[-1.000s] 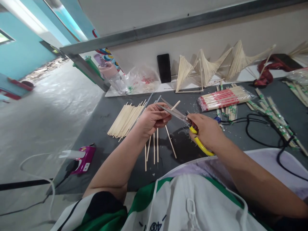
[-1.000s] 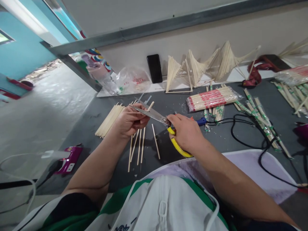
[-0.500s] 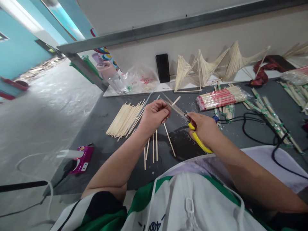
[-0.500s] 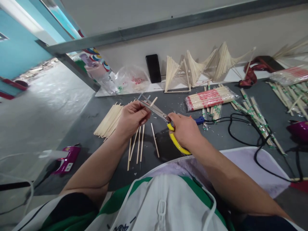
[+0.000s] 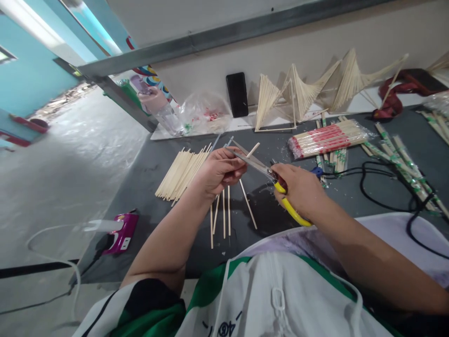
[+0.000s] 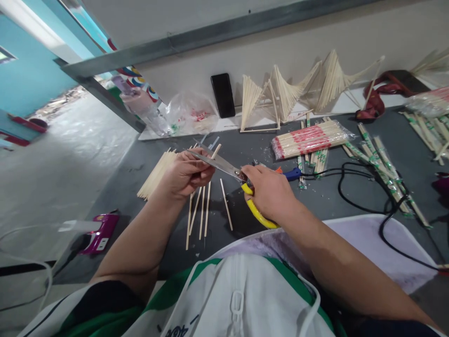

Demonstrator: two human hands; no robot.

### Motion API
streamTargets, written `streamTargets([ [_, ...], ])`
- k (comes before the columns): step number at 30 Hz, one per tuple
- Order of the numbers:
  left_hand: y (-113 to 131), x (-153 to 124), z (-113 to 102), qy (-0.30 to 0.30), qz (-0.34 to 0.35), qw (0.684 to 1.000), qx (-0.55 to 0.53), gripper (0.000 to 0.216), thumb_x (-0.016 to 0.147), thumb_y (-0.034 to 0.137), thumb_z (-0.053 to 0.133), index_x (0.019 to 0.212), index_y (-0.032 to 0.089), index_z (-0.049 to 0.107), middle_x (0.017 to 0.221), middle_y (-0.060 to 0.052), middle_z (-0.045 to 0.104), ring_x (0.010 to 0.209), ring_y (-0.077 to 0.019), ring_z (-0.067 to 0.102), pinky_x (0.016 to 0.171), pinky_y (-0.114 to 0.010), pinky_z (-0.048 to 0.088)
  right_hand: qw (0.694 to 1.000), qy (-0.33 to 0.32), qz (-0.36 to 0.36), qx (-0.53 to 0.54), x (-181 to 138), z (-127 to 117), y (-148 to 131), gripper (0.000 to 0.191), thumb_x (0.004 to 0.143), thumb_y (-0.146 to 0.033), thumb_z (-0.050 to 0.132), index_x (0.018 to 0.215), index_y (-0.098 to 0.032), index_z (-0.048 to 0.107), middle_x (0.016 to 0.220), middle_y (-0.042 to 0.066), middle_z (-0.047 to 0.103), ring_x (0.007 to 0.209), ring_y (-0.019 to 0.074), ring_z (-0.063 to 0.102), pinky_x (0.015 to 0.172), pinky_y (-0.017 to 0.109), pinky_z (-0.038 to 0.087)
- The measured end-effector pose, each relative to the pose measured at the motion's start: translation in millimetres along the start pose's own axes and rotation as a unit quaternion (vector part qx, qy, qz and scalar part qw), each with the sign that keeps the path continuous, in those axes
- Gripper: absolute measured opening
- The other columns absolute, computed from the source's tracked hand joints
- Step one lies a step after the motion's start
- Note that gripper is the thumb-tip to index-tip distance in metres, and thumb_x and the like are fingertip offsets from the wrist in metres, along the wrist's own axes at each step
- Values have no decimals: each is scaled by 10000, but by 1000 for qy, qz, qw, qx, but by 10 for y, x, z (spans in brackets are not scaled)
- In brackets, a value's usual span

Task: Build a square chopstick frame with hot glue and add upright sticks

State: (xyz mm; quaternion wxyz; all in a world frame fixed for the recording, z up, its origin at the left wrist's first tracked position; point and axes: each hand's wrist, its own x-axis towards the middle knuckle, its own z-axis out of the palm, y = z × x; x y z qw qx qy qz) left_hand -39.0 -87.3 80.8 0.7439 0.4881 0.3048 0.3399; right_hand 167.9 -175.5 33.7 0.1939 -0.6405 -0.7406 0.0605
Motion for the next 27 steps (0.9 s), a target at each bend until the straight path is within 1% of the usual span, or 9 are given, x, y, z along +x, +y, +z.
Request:
streamTargets([
  [4, 14, 16, -28, -15, -31, 999, -19, 324, 575, 240, 917, 704, 167, 629, 448, 39, 510, 336, -22, 300, 325, -114, 182, 1000, -14, -6, 20, 0, 10, 9, 472, 748, -145, 614, 1209, -220, 681, 1072, 78, 751, 910, 245, 687, 728, 310, 423],
  [7, 15, 20, -12, -2, -32, 999, 12, 313, 610, 266, 900, 719, 160, 627, 473, 41, 537, 321, -9, 291, 318, -120, 180, 999, -25, 10, 28, 0, 17, 23, 491, 727, -152, 610, 1208, -222, 682, 1020, 71, 756, 846, 241, 684, 692, 309, 411],
  [9, 0, 17, 11, 25, -5, 998, 55, 295, 659, 293, 874, 714, 151, 622, 513, 27, 580, 330, -12, 347, 323, -128, 210, 999, -19, 18, 24, 0, 18, 33, 485, 725, -163, 605, 1199, -226, 681, 994, 68, 756, 835, 246, 684, 688, 310, 410],
  [12, -41, 2, 57, 62, 70, 988, 126, 262, 723, 298, 820, 705, 151, 604, 574, 13, 628, 375, -25, 440, 348, -141, 264, 1000, -8, 14, 17, -2, 5, 40, 438, 734, -176, 593, 1161, -229, 677, 989, 69, 750, 869, 255, 689, 718, 312, 429],
  [15, -78, -16, 98, 71, 140, 973, 170, 193, 748, 251, 763, 710, 160, 598, 587, 27, 625, 390, -19, 441, 370, -147, 275, 1000, -9, 19, 18, -7, -19, 29, 402, 735, -177, 581, 1123, -227, 673, 967, 66, 740, 869, 257, 688, 727, 313, 439],
  [17, -86, -25, 114, 74, 160, 968, 178, 159, 743, 227, 743, 709, 162, 602, 575, 36, 607, 401, -16, 432, 384, -146, 281, 999, -8, 20, 24, -12, -30, 14, 413, 741, -178, 572, 1139, -224, 671, 981, 70, 737, 887, 261, 689, 741, 316, 446],
  [21, -60, -36, 116, 78, 133, 974, 164, 214, 711, 259, 784, 683, 160, 596, 536, 43, 558, 422, -24, 424, 393, -147, 276, 999, -9, 19, 27, -16, -32, -13, 450, 759, -191, 561, 1195, -227, 669, 1050, 85, 736, 937, 280, 690, 755, 331, 446],
  [27, -20, -40, 41, 50, 90, 988, 118, 334, 676, 374, 858, 669, 160, 601, 513, 34, 528, 403, -30, 383, 377, -148, 220, 1000, -11, 9, 6, -24, -42, -25, 443, 775, -195, 565, 1205, -235, 666, 1087, 84, 726, 934, 268, 674, 725, 322, 419],
])
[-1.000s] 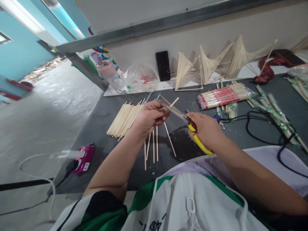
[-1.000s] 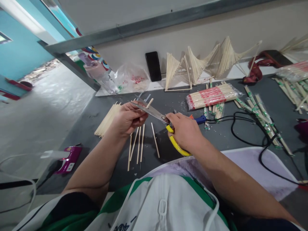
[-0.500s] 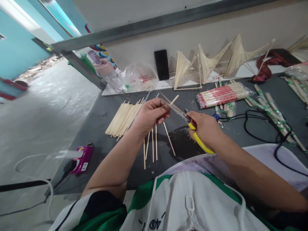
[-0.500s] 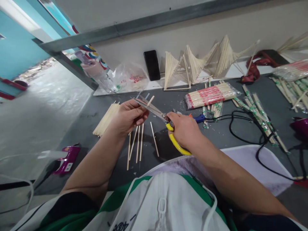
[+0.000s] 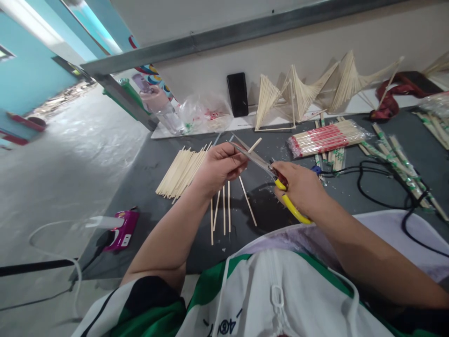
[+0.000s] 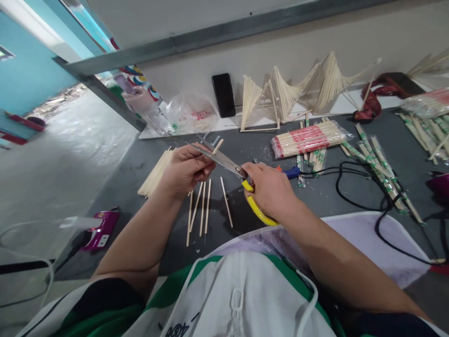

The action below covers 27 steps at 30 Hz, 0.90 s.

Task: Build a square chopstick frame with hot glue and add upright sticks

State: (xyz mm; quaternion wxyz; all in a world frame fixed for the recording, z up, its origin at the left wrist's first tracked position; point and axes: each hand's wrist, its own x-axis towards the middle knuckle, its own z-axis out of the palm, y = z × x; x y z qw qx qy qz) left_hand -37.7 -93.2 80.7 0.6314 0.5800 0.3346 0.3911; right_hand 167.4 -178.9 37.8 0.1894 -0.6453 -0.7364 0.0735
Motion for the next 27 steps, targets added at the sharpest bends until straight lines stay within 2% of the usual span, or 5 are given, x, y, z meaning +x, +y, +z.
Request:
streamTargets([
  [7, 23, 13, -28, -52, -82, 993, -66, 339, 638, 355, 883, 690, 150, 618, 477, 46, 496, 339, -5, 279, 341, -132, 169, 1000, -2, -1, 21, -4, -10, -1, 479, 729, -168, 575, 1191, -233, 683, 984, 56, 727, 815, 215, 640, 684, 297, 374],
  [14, 1, 37, -36, -60, -90, 990, -95, 316, 641, 319, 889, 685, 143, 630, 477, 37, 526, 334, -1, 289, 336, -118, 173, 999, -37, 7, 30, -4, -15, 0, 514, 730, -168, 570, 1231, -216, 677, 1004, 61, 746, 782, 208, 643, 654, 295, 364],
  [18, -30, 60, -41, -51, -82, 992, -81, 301, 651, 296, 882, 678, 136, 628, 487, 29, 544, 337, 0, 301, 336, -120, 176, 999, -29, 1, -28, 17, -28, 17, 469, 791, -187, 570, 1251, -228, 652, 1080, 83, 750, 891, 246, 685, 696, 307, 385],
  [22, -83, 112, -55, -36, -59, 997, -43, 240, 675, 259, 840, 713, 134, 639, 514, 29, 546, 363, -7, 342, 354, -120, 182, 997, -40, -7, -63, -8, -96, 63, 443, 852, -208, 571, 1292, -242, 600, 1120, 81, 750, 882, 247, 696, 679, 308, 371],
  [27, 15, 210, -306, 30, -29, 999, -17, 165, 773, 243, 764, 749, 157, 625, 545, 52, 498, 366, 2, 289, 370, -132, 151, 988, -109, 14, -104, -156, -282, -8, 363, 904, -262, 570, 1266, -233, 588, 1004, 92, 762, 760, 253, 693, 603, 321, 318],
])
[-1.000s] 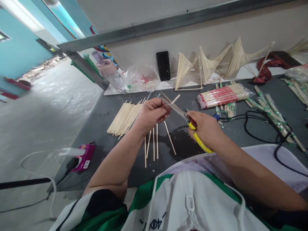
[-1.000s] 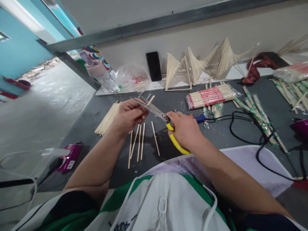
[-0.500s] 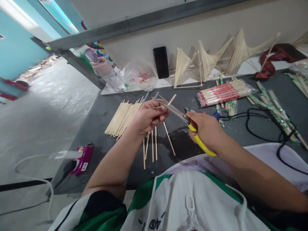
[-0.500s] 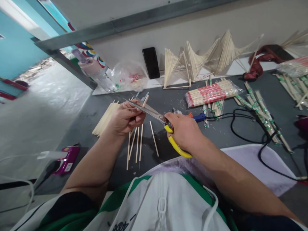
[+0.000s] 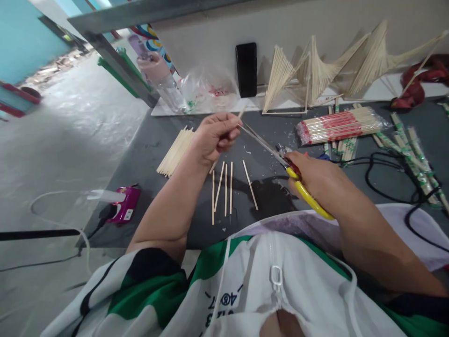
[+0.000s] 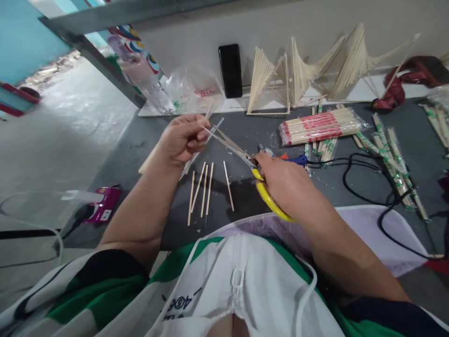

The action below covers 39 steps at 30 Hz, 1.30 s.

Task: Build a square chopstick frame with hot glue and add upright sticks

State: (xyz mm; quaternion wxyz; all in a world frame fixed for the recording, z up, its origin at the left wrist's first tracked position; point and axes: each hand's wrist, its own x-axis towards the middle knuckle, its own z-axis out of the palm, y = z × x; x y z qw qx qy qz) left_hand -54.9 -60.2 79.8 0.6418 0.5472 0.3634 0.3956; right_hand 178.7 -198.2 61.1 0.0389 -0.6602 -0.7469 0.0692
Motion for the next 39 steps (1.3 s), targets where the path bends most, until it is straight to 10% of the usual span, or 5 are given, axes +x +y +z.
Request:
streamTargets([
  [5, 222, -18, -236, 47, 100, 992, 60, 162, 857, 263, 713, 748, 158, 657, 557, 37, 510, 373, -7, 302, 370, -156, 137, 995, -77, -10, -65, -116, -2, -183, 295, 980, -389, 528, 1184, -187, 596, 911, 142, 748, 747, 308, 724, 583, 339, 341],
  [12, 162, -104, -23, 48, 95, 967, 233, 111, 809, 178, 741, 721, 153, 677, 535, 18, 536, 453, -49, 407, 424, -178, 261, 989, -131, -42, -48, -62, 199, -440, 283, 962, -396, 542, 1095, -155, 605, 939, 186, 732, 842, 351, 750, 634, 369, 476],
  [34, 115, -97, -19, -32, 149, 890, 429, 91, 784, 206, 664, 715, 170, 712, 587, 14, 585, 574, -99, 464, 577, -239, 330, 991, -124, 18, -54, 122, 247, -389, 585, 978, -465, 545, 1462, -145, 475, 1071, 220, 746, 918, 378, 750, 702, 394, 514],
  [39, 126, -123, 6, -95, 139, 846, 506, 95, 777, 197, 663, 696, 176, 708, 609, 28, 616, 595, -104, 491, 623, -244, 333, 995, -79, 36, -54, 100, 106, -333, 369, 1039, -392, 415, 1130, -164, 690, 919, 178, 752, 865, 355, 746, 709, 392, 497],
])
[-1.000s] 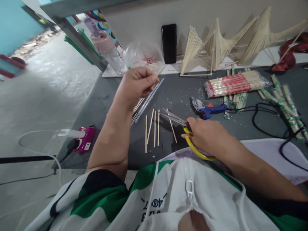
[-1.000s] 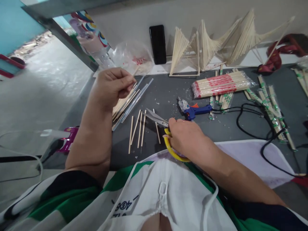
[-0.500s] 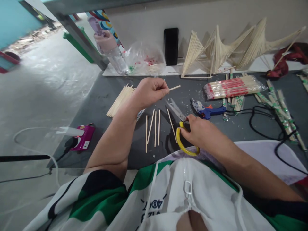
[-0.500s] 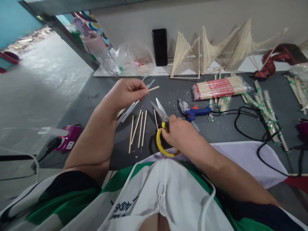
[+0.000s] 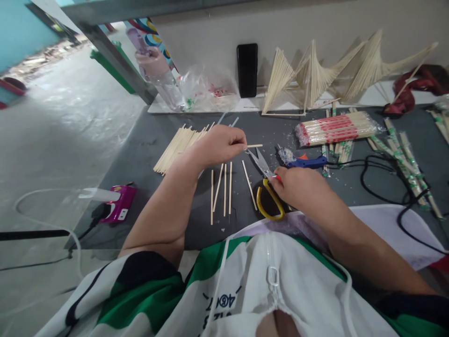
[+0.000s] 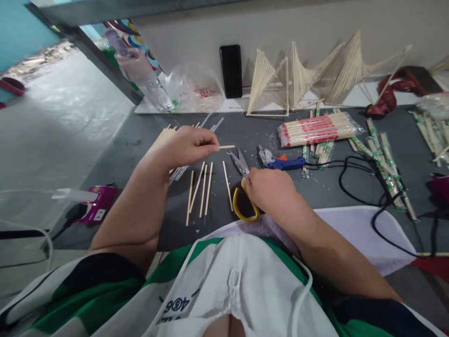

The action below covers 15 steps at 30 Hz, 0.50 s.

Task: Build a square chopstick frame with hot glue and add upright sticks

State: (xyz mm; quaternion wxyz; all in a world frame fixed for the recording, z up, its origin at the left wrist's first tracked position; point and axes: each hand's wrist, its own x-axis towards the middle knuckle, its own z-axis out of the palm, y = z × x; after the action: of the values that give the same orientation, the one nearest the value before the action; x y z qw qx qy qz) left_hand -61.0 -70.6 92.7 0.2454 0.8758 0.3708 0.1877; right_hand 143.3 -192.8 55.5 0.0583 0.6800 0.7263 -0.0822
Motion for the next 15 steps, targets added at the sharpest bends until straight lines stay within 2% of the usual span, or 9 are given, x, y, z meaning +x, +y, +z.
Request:
streamTargets([
  [2, 7, -2, 40, -42, 26, 998, 29, 108, 791, 192, 641, 704, 180, 703, 626, 29, 630, 608, -110, 513, 645, -245, 344, 995, 91, 10, 38, 19, -28, 14, 372, 1055, -319, 363, 1093, -165, 699, 1030, 177, 750, 936, 316, 732, 772, 380, 497],
  [4, 39, -8, 104, -81, 59, 993, 55, 134, 828, 196, 604, 739, 183, 703, 666, 18, 655, 631, -121, 544, 659, -245, 361, 981, 171, -27, 82, 63, -4, 9, 365, 1053, -257, 368, 1216, -144, 674, 1216, 181, 715, 1077, 288, 691, 894, 373, 487],
  [5, 66, -13, 142, -99, 76, 990, 69, 155, 853, 201, 581, 758, 184, 703, 694, 8, 671, 648, -129, 562, 663, -247, 371, 975, 190, -59, 99, 91, 28, 1, 371, 1050, -235, 379, 1277, -127, 651, 1279, 185, 692, 1137, 280, 664, 953, 369, 468],
  [7, 133, -28, 220, -129, 103, 981, 104, 198, 894, 201, 538, 775, 184, 696, 742, -18, 694, 683, -148, 597, 666, -254, 386, 970, 180, -119, 116, 144, 115, -16, 372, 1046, -201, 388, 1303, -106, 639, 1296, 183, 685, 1175, 269, 638, 1004, 361, 437],
  [9, 200, -47, 289, -150, 106, 971, 154, 220, 918, 195, 512, 786, 180, 688, 777, -47, 711, 719, -173, 631, 663, -269, 396, 972, 143, -148, 114, 182, 197, -26, 357, 1045, -178, 372, 1239, -119, 665, 1197, 163, 717, 1111, 259, 658, 944, 345, 443],
  [12, 273, -73, 361, -158, 77, 957, 229, 213, 937, 208, 502, 855, 174, 696, 860, -89, 745, 793, -221, 687, 657, -291, 410, 979, 104, -143, 99, 202, 251, -22, 359, 1046, -178, 346, 1166, -144, 682, 1049, 130, 735, 991, 246, 692, 803, 326, 435],
  [15, 328, -92, 392, -160, 49, 949, 268, 220, 941, 208, 491, 919, 175, 707, 904, -107, 765, 853, -261, 726, 643, -304, 418, 984, 73, -133, 97, 209, 239, -11, 351, 1017, -171, 370, 1188, -157, 676, 1041, 111, 750, 955, 245, 714, 731, 325, 411],
])
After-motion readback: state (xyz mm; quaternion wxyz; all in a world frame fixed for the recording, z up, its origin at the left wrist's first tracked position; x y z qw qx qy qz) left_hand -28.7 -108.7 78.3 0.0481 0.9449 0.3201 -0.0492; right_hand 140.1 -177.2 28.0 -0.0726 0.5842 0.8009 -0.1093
